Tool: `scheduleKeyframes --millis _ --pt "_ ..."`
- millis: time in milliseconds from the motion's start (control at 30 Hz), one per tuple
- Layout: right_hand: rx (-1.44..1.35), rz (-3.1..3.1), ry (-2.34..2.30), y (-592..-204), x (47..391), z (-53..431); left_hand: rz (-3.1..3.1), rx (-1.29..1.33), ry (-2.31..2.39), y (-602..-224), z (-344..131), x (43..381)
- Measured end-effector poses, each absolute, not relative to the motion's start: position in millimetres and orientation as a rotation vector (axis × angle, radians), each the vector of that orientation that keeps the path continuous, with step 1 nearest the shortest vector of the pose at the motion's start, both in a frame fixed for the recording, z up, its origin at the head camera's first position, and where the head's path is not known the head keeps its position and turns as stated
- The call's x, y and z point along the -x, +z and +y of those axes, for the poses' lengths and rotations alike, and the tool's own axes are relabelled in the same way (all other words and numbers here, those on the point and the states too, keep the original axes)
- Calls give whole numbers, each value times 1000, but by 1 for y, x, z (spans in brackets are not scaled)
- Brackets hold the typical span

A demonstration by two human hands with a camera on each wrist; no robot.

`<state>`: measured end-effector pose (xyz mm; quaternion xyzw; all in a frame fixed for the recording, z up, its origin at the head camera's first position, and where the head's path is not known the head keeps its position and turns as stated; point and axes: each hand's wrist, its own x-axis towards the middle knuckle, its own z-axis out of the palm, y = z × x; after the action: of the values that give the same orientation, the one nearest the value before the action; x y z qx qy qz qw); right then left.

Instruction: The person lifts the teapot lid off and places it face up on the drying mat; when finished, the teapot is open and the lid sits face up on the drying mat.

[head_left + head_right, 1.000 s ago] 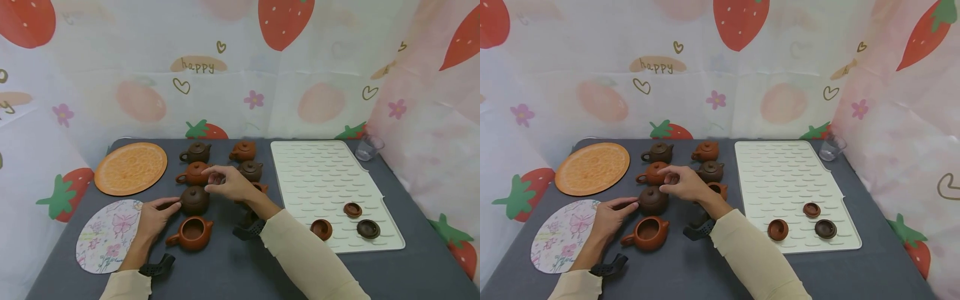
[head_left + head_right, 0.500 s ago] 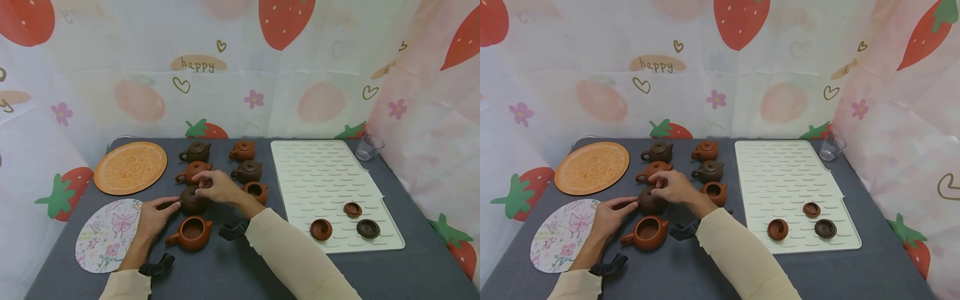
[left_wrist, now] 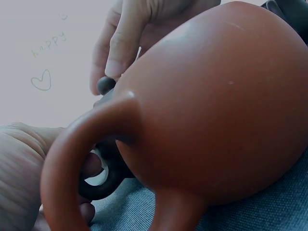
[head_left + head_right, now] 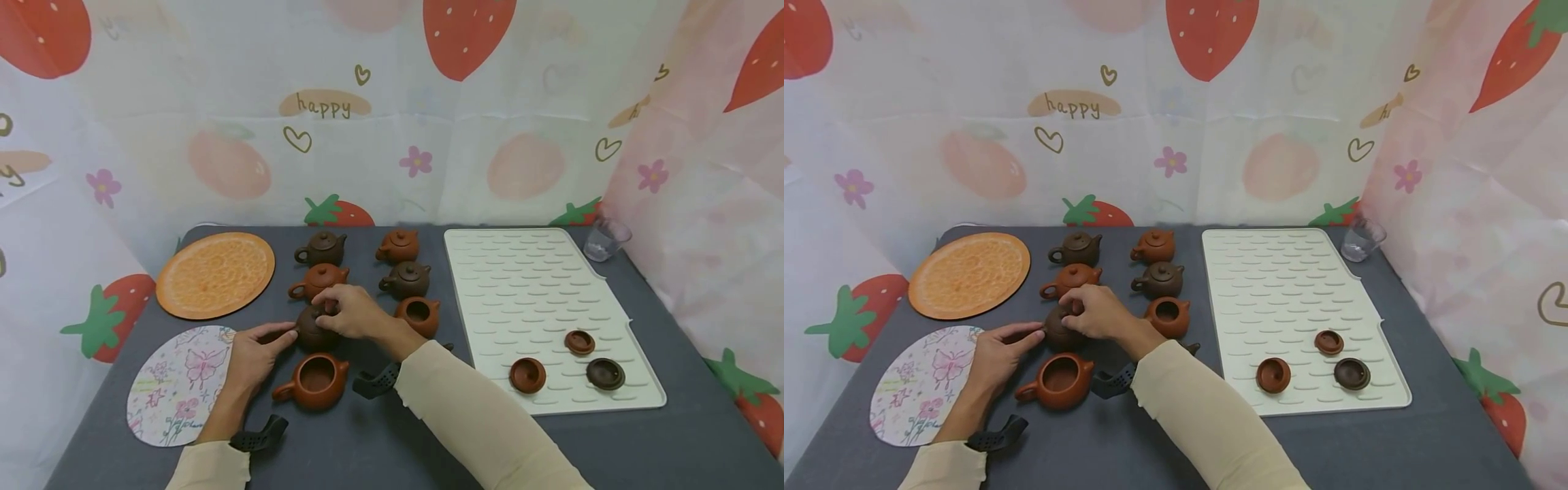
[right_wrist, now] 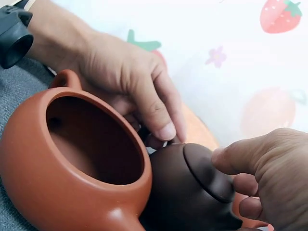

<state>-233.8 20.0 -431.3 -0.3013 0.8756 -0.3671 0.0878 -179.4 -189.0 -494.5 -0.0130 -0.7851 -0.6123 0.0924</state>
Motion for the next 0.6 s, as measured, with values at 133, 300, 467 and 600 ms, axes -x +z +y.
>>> scheduleKeyframes --millis 133,300,467,600 --pt "888 2644 -1043 -432 232 17 -2329 41 -1825 -494 -189 179" --pt "907 2688 -1015 -429 231 16 -2337 40 -1807 -493 -189 180" --pt "990 2708 -1042 -429 231 16 -2331 44 -1817 -494 -190 180" --pt "959 2713 -1100 -431 231 18 -2330 53 -1831 -494 -190 179"
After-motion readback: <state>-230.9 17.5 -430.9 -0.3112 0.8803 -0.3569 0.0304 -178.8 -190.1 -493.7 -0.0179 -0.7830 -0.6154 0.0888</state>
